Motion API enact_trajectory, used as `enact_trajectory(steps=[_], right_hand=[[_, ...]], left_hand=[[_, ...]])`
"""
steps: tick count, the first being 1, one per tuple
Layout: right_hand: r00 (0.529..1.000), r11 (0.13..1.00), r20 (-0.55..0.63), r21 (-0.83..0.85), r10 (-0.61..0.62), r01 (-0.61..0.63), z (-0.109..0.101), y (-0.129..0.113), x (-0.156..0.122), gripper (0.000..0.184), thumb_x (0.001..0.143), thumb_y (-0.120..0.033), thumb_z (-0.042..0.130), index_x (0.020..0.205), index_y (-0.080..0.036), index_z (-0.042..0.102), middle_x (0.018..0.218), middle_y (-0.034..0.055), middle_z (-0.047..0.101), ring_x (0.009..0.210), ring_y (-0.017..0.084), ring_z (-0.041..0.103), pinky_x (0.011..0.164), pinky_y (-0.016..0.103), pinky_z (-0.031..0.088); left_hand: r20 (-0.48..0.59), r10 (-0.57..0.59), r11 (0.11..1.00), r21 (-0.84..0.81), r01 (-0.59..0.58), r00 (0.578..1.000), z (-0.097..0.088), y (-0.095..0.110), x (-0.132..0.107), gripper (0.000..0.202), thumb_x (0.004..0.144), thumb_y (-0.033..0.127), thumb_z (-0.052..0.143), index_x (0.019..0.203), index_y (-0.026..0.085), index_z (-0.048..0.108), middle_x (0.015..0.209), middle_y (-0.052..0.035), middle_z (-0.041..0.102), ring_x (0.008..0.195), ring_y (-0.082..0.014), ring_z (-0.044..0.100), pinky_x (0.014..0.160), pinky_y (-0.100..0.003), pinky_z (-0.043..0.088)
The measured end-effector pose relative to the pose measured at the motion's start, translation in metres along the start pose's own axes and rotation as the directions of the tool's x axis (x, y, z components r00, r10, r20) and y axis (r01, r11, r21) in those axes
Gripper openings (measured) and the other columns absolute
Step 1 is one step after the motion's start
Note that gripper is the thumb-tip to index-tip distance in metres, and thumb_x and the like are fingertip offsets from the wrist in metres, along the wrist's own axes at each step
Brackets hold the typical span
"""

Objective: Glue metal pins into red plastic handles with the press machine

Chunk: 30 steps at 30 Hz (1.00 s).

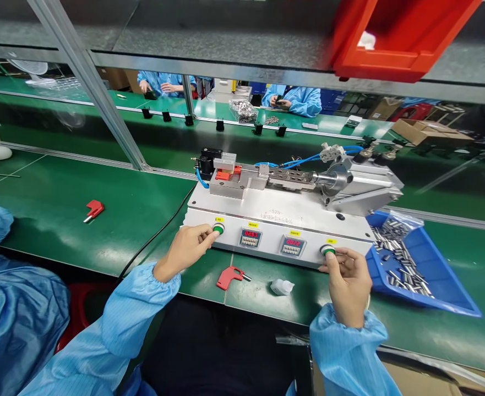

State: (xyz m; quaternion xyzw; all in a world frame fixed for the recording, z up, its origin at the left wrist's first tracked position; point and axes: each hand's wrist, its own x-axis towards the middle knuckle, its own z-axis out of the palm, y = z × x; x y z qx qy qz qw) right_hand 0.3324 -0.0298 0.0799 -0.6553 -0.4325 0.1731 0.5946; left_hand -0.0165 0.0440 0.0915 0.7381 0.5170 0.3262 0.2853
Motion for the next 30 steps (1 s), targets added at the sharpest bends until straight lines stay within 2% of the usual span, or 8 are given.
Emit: enact_trajectory(steps=[8, 15, 18, 20, 22, 25, 28, 30], right_hand=[[1.000, 0.999, 0.017, 0.030, -0.027, 0.026, -0.001, 0.001, 0.002, 0.052, 0.080, -0.067, 0.080, 0.099, -0.022, 0.062, 0.073, -0.0012, 0.066, 0.053, 0.015, 0.061, 0.054, 0.031, 0.057], [1.000, 0.999, 0.016, 0.045, -0.005, 0.004, -0.001, -0.002, 0.003, 0.055, 0.078, -0.070, 0.080, 0.097, -0.022, 0.061, 0.072, -0.0016, 0.065, 0.054, 0.015, 0.061, 0.056, 0.033, 0.058], [1.000, 0.999, 0.013, 0.036, -0.012, 0.011, -0.002, 0.001, 0.000, 0.055, 0.078, -0.069, 0.080, 0.099, -0.022, 0.061, 0.073, -0.0017, 0.064, 0.055, 0.016, 0.061, 0.058, 0.033, 0.057], [1.000, 0.999, 0.015, 0.024, -0.024, 0.024, -0.002, 0.007, -0.007, 0.053, 0.079, -0.068, 0.080, 0.095, -0.021, 0.062, 0.071, -0.0015, 0.063, 0.056, 0.016, 0.061, 0.059, 0.033, 0.056], [0.998, 1.000, 0.052, -0.003, -0.023, 0.023, -0.003, 0.014, -0.018, 0.050, 0.081, -0.069, 0.078, 0.087, -0.021, 0.063, 0.067, -0.0014, 0.062, 0.056, 0.016, 0.060, 0.058, 0.031, 0.053], [0.983, 0.997, 0.180, -0.077, 0.022, -0.008, -0.001, 0.026, -0.034, 0.051, 0.083, -0.070, 0.075, 0.077, -0.021, 0.064, 0.060, -0.0011, 0.060, 0.053, 0.016, 0.057, 0.054, 0.030, 0.049], [0.972, 0.993, 0.227, -0.111, 0.055, -0.031, 0.003, 0.034, -0.041, 0.052, 0.081, -0.072, 0.075, 0.075, -0.021, 0.065, 0.059, -0.0010, 0.060, 0.054, 0.015, 0.056, 0.054, 0.030, 0.048], [0.974, 0.994, 0.218, -0.100, 0.068, -0.047, 0.007, 0.036, -0.040, 0.052, 0.080, -0.072, 0.074, 0.076, -0.021, 0.066, 0.060, -0.0011, 0.060, 0.054, 0.016, 0.056, 0.054, 0.030, 0.048]], left_hand=[[0.007, 0.016, 0.999, -0.044, -0.016, 1.000, 0.002, -0.005, 0.000, 0.040, 0.098, 0.046, 0.054, 0.067, 0.022, 0.058, 0.058, 0.0030, 0.067, 0.046, -0.0132, 0.061, 0.056, -0.024, 0.045], [0.006, 0.004, 1.000, -0.030, -0.004, 1.000, 0.001, -0.005, 0.001, 0.041, 0.099, 0.046, 0.052, 0.067, 0.021, 0.058, 0.059, 0.0025, 0.066, 0.048, -0.0134, 0.061, 0.057, -0.025, 0.044], [0.011, 0.021, 1.000, 0.003, -0.021, 1.000, 0.005, -0.007, -0.007, 0.037, 0.101, 0.044, 0.051, 0.073, 0.021, 0.060, 0.061, 0.0025, 0.065, 0.053, -0.0143, 0.062, 0.059, -0.026, 0.044], [0.052, 0.050, 0.997, 0.052, -0.052, 0.997, 0.014, -0.007, -0.019, 0.028, 0.102, 0.040, 0.052, 0.085, 0.022, 0.064, 0.071, 0.0010, 0.069, 0.062, -0.0161, 0.065, 0.063, -0.027, 0.047], [0.129, 0.083, 0.987, 0.125, -0.099, 0.988, 0.027, -0.007, -0.037, 0.019, 0.099, 0.039, 0.059, 0.104, 0.022, 0.066, 0.094, -0.0026, 0.074, 0.079, -0.0196, 0.070, 0.071, -0.029, 0.052], [0.260, 0.100, 0.954, 0.250, -0.166, 0.961, 0.045, -0.003, -0.059, 0.041, 0.091, 0.034, 0.070, 0.129, 0.023, 0.061, 0.120, -0.0091, 0.069, 0.101, -0.0267, 0.071, 0.082, -0.036, 0.057], [0.333, 0.056, 0.943, 0.293, -0.160, 0.941, 0.054, -0.001, -0.065, 0.040, 0.089, 0.024, 0.066, 0.129, 0.022, 0.063, 0.118, -0.0102, 0.066, 0.099, -0.0281, 0.070, 0.082, -0.038, 0.058], [0.325, 0.026, 0.973, 0.208, -0.098, 0.945, 0.056, -0.003, -0.061, 0.034, 0.086, 0.022, 0.064, 0.120, 0.022, 0.067, 0.113, -0.0090, 0.066, 0.094, -0.0261, 0.069, 0.080, -0.037, 0.058]])
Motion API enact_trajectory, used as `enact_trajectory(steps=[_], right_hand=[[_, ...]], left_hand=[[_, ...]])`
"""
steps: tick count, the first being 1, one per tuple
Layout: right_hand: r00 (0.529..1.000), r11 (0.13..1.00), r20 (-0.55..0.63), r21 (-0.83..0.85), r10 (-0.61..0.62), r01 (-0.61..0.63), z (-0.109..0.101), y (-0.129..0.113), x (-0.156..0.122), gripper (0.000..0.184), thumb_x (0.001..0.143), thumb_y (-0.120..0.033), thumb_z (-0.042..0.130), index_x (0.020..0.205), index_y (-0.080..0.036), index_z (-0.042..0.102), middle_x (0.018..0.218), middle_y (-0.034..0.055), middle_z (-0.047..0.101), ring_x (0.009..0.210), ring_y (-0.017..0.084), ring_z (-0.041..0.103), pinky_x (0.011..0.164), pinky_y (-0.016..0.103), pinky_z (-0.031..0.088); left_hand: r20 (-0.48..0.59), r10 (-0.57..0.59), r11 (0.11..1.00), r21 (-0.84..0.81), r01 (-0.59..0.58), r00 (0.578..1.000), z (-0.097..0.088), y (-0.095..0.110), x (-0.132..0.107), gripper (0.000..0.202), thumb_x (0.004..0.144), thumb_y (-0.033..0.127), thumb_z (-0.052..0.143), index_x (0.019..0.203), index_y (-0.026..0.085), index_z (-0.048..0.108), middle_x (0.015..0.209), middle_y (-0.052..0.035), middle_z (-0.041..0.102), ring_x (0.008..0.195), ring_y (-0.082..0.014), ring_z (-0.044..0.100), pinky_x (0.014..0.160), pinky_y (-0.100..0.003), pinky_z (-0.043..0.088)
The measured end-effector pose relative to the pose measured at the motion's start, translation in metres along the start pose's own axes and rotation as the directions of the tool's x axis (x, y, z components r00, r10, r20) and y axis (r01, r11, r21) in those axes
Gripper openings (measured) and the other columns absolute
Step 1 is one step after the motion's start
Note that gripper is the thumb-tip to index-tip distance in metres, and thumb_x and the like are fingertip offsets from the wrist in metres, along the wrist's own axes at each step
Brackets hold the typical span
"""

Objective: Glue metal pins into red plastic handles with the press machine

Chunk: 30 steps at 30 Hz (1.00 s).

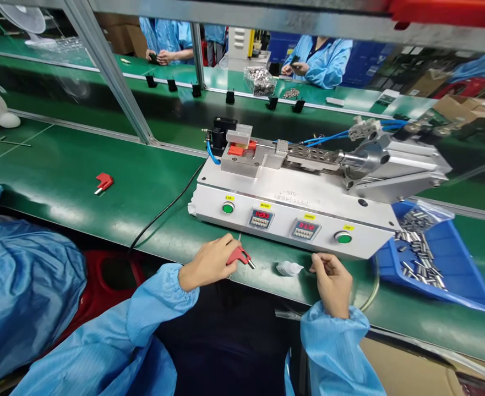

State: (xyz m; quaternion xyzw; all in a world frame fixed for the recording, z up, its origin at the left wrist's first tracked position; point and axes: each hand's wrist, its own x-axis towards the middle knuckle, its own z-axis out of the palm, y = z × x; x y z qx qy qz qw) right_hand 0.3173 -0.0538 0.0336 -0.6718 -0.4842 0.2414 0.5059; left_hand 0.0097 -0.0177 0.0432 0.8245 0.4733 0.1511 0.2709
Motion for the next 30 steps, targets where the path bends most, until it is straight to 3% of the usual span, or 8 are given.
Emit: enact_trajectory(steps=[2, 3, 6, 7, 9, 14, 30], right_hand=[[1.000, 1.000, 0.000, 0.009, 0.020, -0.020, 0.003, 0.000, 0.002, 0.052, 0.080, -0.073, 0.075, 0.076, -0.021, 0.066, 0.061, -0.0010, 0.060, 0.054, 0.016, 0.056, 0.054, 0.030, 0.048], [1.000, 1.000, 0.000, 0.008, 0.030, -0.030, 0.004, 0.000, 0.003, 0.052, 0.079, -0.072, 0.075, 0.077, -0.021, 0.066, 0.061, -0.0009, 0.060, 0.055, 0.016, 0.056, 0.054, 0.030, 0.048], [0.999, 0.999, -0.007, 0.004, 0.049, -0.049, 0.006, -0.001, 0.002, 0.051, 0.079, -0.071, 0.076, 0.077, -0.021, 0.066, 0.062, -0.0009, 0.059, 0.056, 0.016, 0.056, 0.056, 0.030, 0.049], [0.998, 0.998, -0.008, 0.005, 0.056, -0.056, 0.006, 0.000, 0.002, 0.050, 0.079, -0.070, 0.076, 0.077, -0.021, 0.066, 0.062, -0.0010, 0.058, 0.056, 0.016, 0.056, 0.056, 0.030, 0.049], [0.998, 0.998, -0.015, 0.007, 0.069, -0.069, 0.008, 0.001, 0.001, 0.050, 0.078, -0.070, 0.077, 0.078, -0.021, 0.066, 0.062, -0.0012, 0.058, 0.056, 0.016, 0.056, 0.057, 0.030, 0.050], [0.997, 0.998, -0.033, -0.008, 0.067, -0.067, 0.009, 0.005, 0.001, 0.051, 0.078, -0.071, 0.077, 0.079, -0.022, 0.066, 0.062, -0.0004, 0.059, 0.057, 0.017, 0.058, 0.057, 0.031, 0.050], [0.996, 0.997, -0.048, -0.001, 0.078, -0.078, 0.009, 0.003, 0.000, 0.052, 0.077, -0.072, 0.077, 0.079, -0.021, 0.066, 0.062, -0.0009, 0.058, 0.056, 0.016, 0.057, 0.057, 0.031, 0.049]], left_hand=[[0.000, -0.027, 0.965, -0.260, 0.026, 1.000, 0.001, -0.004, 0.005, 0.030, 0.085, 0.025, 0.065, 0.115, 0.021, 0.068, 0.109, -0.0082, 0.067, 0.088, -0.0228, 0.068, 0.076, -0.033, 0.057], [0.014, -0.033, 0.900, -0.434, 0.036, 0.999, 0.002, -0.006, 0.007, 0.030, 0.086, 0.028, 0.065, 0.115, 0.020, 0.068, 0.108, -0.0084, 0.069, 0.085, -0.0214, 0.067, 0.073, -0.032, 0.056], [0.079, -0.024, 0.517, -0.852, 0.080, 0.997, 0.008, -0.013, 0.009, 0.043, 0.088, 0.045, 0.066, 0.121, 0.016, 0.067, 0.107, -0.0114, 0.072, 0.079, -0.0191, 0.066, 0.063, -0.027, 0.053], [0.093, -0.026, 0.402, -0.911, 0.095, 0.995, 0.010, -0.014, 0.008, 0.049, 0.088, 0.049, 0.067, 0.122, 0.014, 0.067, 0.106, -0.0124, 0.073, 0.077, -0.0187, 0.066, 0.061, -0.027, 0.053], [0.115, -0.037, 0.276, -0.954, 0.121, 0.993, 0.011, -0.016, 0.007, 0.056, 0.088, 0.054, 0.070, 0.124, 0.012, 0.067, 0.103, -0.0135, 0.076, 0.071, -0.0171, 0.065, 0.061, -0.027, 0.053], [0.159, -0.018, 0.272, -0.949, 0.158, 0.987, 0.010, -0.015, 0.005, 0.058, 0.088, 0.057, 0.075, 0.126, 0.013, 0.071, 0.104, -0.0144, 0.079, 0.068, -0.0161, 0.066, 0.063, -0.027, 0.057], [0.153, -0.004, 0.315, -0.938, 0.147, 0.988, 0.012, -0.016, 0.004, 0.058, 0.094, 0.060, 0.069, 0.128, 0.012, 0.070, 0.107, -0.0154, 0.078, 0.072, -0.0173, 0.069, 0.064, -0.028, 0.058]])
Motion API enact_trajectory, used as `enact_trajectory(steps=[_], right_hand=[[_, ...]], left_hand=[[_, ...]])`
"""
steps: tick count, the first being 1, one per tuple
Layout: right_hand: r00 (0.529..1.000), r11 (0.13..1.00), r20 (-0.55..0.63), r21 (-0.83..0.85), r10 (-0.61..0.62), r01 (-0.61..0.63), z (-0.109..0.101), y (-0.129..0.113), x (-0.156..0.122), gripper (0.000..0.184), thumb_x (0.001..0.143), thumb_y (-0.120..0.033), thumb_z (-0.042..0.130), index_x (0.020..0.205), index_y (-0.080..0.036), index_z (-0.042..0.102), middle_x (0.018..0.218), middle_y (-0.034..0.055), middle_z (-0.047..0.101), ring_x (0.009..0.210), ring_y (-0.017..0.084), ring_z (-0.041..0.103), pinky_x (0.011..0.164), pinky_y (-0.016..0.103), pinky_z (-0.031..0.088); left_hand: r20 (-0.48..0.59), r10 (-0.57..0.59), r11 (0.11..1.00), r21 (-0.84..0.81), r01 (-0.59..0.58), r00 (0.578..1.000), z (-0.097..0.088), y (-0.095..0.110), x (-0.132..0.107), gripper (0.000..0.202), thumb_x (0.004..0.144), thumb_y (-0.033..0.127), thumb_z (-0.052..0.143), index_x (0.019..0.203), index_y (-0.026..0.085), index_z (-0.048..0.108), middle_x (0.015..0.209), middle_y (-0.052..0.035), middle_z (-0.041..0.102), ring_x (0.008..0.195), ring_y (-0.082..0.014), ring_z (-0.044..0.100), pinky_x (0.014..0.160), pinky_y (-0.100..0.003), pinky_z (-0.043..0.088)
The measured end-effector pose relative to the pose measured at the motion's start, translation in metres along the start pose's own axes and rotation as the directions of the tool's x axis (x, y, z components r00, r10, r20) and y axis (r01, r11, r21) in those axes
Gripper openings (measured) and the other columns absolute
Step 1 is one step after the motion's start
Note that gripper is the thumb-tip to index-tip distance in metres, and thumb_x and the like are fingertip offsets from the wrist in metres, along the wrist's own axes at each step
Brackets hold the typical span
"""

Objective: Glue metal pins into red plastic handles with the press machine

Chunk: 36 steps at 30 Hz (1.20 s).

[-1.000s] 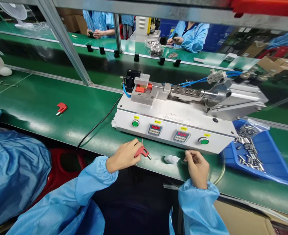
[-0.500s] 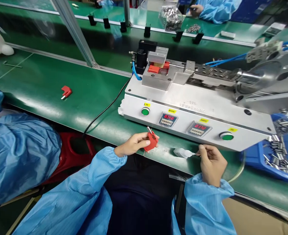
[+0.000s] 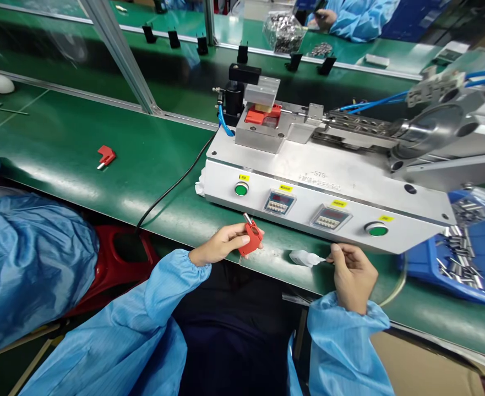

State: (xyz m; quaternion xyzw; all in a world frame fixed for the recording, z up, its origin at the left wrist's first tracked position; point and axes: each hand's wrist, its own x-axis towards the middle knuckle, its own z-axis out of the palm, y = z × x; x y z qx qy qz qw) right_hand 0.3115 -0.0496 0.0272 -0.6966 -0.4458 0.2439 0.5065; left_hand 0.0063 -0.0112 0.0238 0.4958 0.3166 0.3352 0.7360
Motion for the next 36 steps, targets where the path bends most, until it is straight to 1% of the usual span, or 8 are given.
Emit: enact_trajectory(steps=[3, 6, 11, 17, 22, 24, 31, 36], right_hand=[[1.000, 1.000, 0.014, 0.002, 0.000, 0.000, -0.0004, -0.0010, -0.0003, 0.050, 0.078, -0.070, 0.078, 0.079, -0.021, 0.066, 0.062, -0.0010, 0.058, 0.057, 0.016, 0.058, 0.057, 0.031, 0.050], [1.000, 1.000, 0.010, 0.004, 0.002, -0.002, -0.0006, -0.0013, -0.0003, 0.049, 0.078, -0.069, 0.078, 0.079, -0.021, 0.066, 0.062, -0.0011, 0.058, 0.057, 0.016, 0.058, 0.057, 0.030, 0.050], [1.000, 1.000, 0.009, 0.005, -0.009, 0.009, -0.0009, -0.0005, 0.0001, 0.049, 0.079, -0.069, 0.078, 0.079, -0.021, 0.067, 0.062, -0.0009, 0.059, 0.056, 0.016, 0.058, 0.056, 0.030, 0.050], [1.000, 1.000, 0.012, -0.003, -0.014, 0.014, -0.0019, -0.0026, -0.0010, 0.048, 0.079, -0.068, 0.078, 0.079, -0.021, 0.067, 0.061, -0.0011, 0.059, 0.056, 0.016, 0.059, 0.057, 0.029, 0.051], [1.000, 1.000, 0.010, 0.002, -0.020, 0.020, -0.0022, -0.0044, -0.0013, 0.046, 0.080, -0.066, 0.078, 0.079, -0.021, 0.067, 0.061, -0.0008, 0.059, 0.056, 0.016, 0.059, 0.057, 0.030, 0.052], [1.000, 1.000, 0.008, 0.001, -0.020, 0.020, -0.0022, -0.0042, -0.0011, 0.046, 0.080, -0.065, 0.078, 0.079, -0.021, 0.067, 0.062, -0.0007, 0.060, 0.056, 0.016, 0.059, 0.057, 0.029, 0.051], [1.000, 1.000, 0.011, -0.007, -0.027, 0.027, -0.0029, -0.0029, -0.0002, 0.047, 0.080, -0.067, 0.076, 0.078, -0.020, 0.066, 0.061, -0.0004, 0.059, 0.055, 0.016, 0.058, 0.056, 0.030, 0.050], [1.000, 1.000, 0.018, -0.007, -0.019, 0.019, -0.0041, -0.0041, -0.0005, 0.047, 0.080, -0.067, 0.076, 0.078, -0.021, 0.066, 0.060, -0.0008, 0.058, 0.056, 0.016, 0.059, 0.057, 0.030, 0.052]], left_hand=[[-0.010, 0.003, 1.000, 0.003, -0.003, 1.000, 0.0014, 0.0005, -0.0003, 0.061, 0.096, 0.062, 0.066, 0.130, 0.012, 0.070, 0.107, -0.0161, 0.079, 0.072, -0.0176, 0.069, 0.064, -0.027, 0.057], [-0.024, 0.018, 1.000, -0.012, -0.019, 1.000, 0.0018, 0.0007, -0.0005, 0.065, 0.097, 0.063, 0.065, 0.138, 0.013, 0.067, 0.111, -0.0164, 0.078, 0.073, -0.0174, 0.069, 0.065, -0.027, 0.057], [-0.037, 0.038, 0.999, -0.035, -0.039, 0.999, 0.0006, -0.0009, -0.0005, 0.065, 0.095, 0.061, 0.070, 0.143, 0.017, 0.065, 0.119, -0.0150, 0.075, 0.075, -0.0157, 0.068, 0.067, -0.025, 0.056], [-0.021, 0.054, 0.995, -0.082, -0.056, 0.998, 0.0010, -0.0037, -0.0008, 0.057, 0.093, 0.054, 0.076, 0.135, 0.016, 0.069, 0.122, -0.0149, 0.074, 0.080, -0.0157, 0.067, 0.069, -0.023, 0.056], [-0.016, 0.097, 0.991, -0.087, -0.098, 0.995, 0.0011, -0.0053, 0.0001, 0.051, 0.091, 0.053, 0.079, 0.127, 0.017, 0.071, 0.122, -0.0141, 0.072, 0.098, -0.0228, 0.069, 0.074, -0.025, 0.058], [-0.014, 0.108, 0.990, -0.086, -0.109, 0.994, 0.0010, -0.0053, 0.0002, 0.050, 0.091, 0.052, 0.080, 0.126, 0.017, 0.071, 0.121, -0.0133, 0.072, 0.102, -0.0243, 0.069, 0.076, -0.026, 0.058], [-0.015, 0.084, 0.992, -0.090, -0.085, 0.996, 0.0019, -0.0032, -0.0015, 0.049, 0.090, 0.051, 0.081, 0.125, 0.018, 0.072, 0.117, -0.0113, 0.072, 0.099, -0.0222, 0.068, 0.076, -0.025, 0.058], [-0.018, 0.076, 0.995, -0.066, -0.077, 0.997, 0.0027, -0.0032, -0.0013, 0.048, 0.090, 0.051, 0.081, 0.124, 0.018, 0.073, 0.117, -0.0109, 0.072, 0.093, -0.0193, 0.067, 0.074, -0.024, 0.058]])
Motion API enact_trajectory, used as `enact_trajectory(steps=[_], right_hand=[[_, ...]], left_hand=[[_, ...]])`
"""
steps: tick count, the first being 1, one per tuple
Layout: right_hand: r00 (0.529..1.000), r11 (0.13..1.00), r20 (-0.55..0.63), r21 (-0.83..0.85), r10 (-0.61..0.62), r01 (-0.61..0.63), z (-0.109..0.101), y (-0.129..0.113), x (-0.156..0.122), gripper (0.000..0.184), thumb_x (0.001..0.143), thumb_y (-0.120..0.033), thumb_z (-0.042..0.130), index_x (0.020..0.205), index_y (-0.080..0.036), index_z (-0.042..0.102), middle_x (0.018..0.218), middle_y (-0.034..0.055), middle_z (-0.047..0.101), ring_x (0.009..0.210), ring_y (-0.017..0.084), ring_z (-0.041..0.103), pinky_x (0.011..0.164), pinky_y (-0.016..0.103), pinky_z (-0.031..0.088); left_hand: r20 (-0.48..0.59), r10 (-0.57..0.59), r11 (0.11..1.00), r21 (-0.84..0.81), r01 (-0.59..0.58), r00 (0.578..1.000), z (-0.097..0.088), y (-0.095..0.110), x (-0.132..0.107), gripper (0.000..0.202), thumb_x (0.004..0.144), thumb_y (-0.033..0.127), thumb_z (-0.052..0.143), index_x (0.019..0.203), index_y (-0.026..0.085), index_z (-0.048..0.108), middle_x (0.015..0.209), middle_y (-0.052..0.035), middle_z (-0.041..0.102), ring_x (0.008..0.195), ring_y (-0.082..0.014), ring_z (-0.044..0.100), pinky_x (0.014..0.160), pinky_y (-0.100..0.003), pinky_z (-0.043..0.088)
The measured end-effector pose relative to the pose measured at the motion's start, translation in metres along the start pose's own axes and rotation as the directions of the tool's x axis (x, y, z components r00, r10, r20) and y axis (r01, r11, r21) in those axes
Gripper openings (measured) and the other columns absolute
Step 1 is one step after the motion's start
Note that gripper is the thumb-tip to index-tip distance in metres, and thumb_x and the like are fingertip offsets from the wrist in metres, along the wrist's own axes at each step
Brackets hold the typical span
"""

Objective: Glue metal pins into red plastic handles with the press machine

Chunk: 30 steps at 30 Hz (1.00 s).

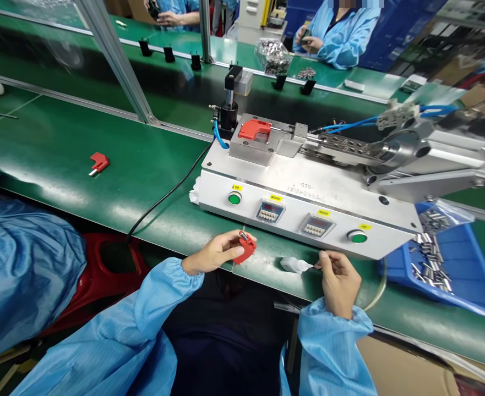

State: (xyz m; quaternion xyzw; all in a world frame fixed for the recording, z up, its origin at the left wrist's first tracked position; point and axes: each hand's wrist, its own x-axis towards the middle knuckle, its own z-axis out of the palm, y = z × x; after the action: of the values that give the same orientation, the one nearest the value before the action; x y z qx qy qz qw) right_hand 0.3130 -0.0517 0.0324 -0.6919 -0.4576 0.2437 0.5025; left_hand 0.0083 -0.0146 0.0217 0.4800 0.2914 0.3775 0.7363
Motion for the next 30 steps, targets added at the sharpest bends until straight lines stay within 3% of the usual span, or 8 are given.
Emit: enact_trajectory(steps=[8, 14, 20, 26, 30], right_hand=[[1.000, 1.000, 0.015, -0.010, -0.013, 0.013, -0.001, -0.001, 0.001, 0.048, 0.080, -0.068, 0.075, 0.078, -0.021, 0.066, 0.060, -0.0006, 0.059, 0.055, 0.016, 0.058, 0.056, 0.029, 0.051], [1.000, 1.000, 0.003, -0.005, 0.005, -0.005, 0.000, -0.002, 0.001, 0.048, 0.079, -0.067, 0.077, 0.078, -0.021, 0.067, 0.060, -0.0009, 0.058, 0.055, 0.016, 0.058, 0.056, 0.029, 0.052], [1.000, 1.000, 0.000, -0.008, 0.004, -0.004, 0.000, -0.001, 0.000, 0.049, 0.079, -0.069, 0.076, 0.079, -0.021, 0.067, 0.061, -0.0005, 0.060, 0.056, 0.017, 0.059, 0.057, 0.030, 0.053], [1.000, 1.000, -0.010, 0.004, 0.018, -0.018, 0.001, 0.000, 0.000, 0.047, 0.077, -0.067, 0.078, 0.078, -0.021, 0.067, 0.062, -0.0003, 0.061, 0.056, 0.016, 0.059, 0.057, 0.030, 0.053], [1.000, 1.000, 0.000, -0.003, 0.002, -0.002, 0.001, -0.001, 0.000, 0.046, 0.079, -0.066, 0.077, 0.078, -0.021, 0.067, 0.062, 0.0001, 0.061, 0.056, 0.017, 0.059, 0.056, 0.030, 0.052]], left_hand=[[0.021, -0.015, 0.999, -0.049, 0.016, 1.000, -0.002, -0.002, 0.002, 0.055, 0.095, 0.053, 0.074, 0.136, 0.017, 0.069, 0.112, -0.0126, 0.075, 0.079, -0.0155, 0.067, 0.076, -0.028, 0.061], [0.016, -0.011, 0.998, -0.059, 0.012, 1.000, -0.003, -0.002, 0.001, 0.060, 0.094, 0.052, 0.076, 0.143, 0.019, 0.063, 0.117, -0.0128, 0.074, 0.079, -0.0158, 0.069, 0.076, -0.029, 0.061], [-0.008, 0.027, 0.999, -0.022, -0.027, 1.000, -0.001, 0.003, 0.001, 0.048, 0.087, 0.049, 0.083, 0.122, 0.019, 0.071, 0.105, -0.0064, 0.069, 0.082, -0.0149, 0.064, 0.074, -0.026, 0.056], [-0.013, 0.003, 0.999, 0.048, -0.003, 1.000, 0.002, 0.012, 0.000, 0.050, 0.084, 0.054, 0.084, 0.113, 0.017, 0.070, 0.089, -0.0027, 0.061, 0.071, -0.0125, 0.058, 0.068, -0.026, 0.052], [-0.002, 0.014, 0.998, 0.054, -0.014, 1.000, 0.004, 0.012, 0.000, 0.049, 0.084, 0.055, 0.084, 0.109, 0.017, 0.066, 0.099, -0.0062, 0.065, 0.068, -0.0106, 0.058, 0.066, -0.026, 0.051]])
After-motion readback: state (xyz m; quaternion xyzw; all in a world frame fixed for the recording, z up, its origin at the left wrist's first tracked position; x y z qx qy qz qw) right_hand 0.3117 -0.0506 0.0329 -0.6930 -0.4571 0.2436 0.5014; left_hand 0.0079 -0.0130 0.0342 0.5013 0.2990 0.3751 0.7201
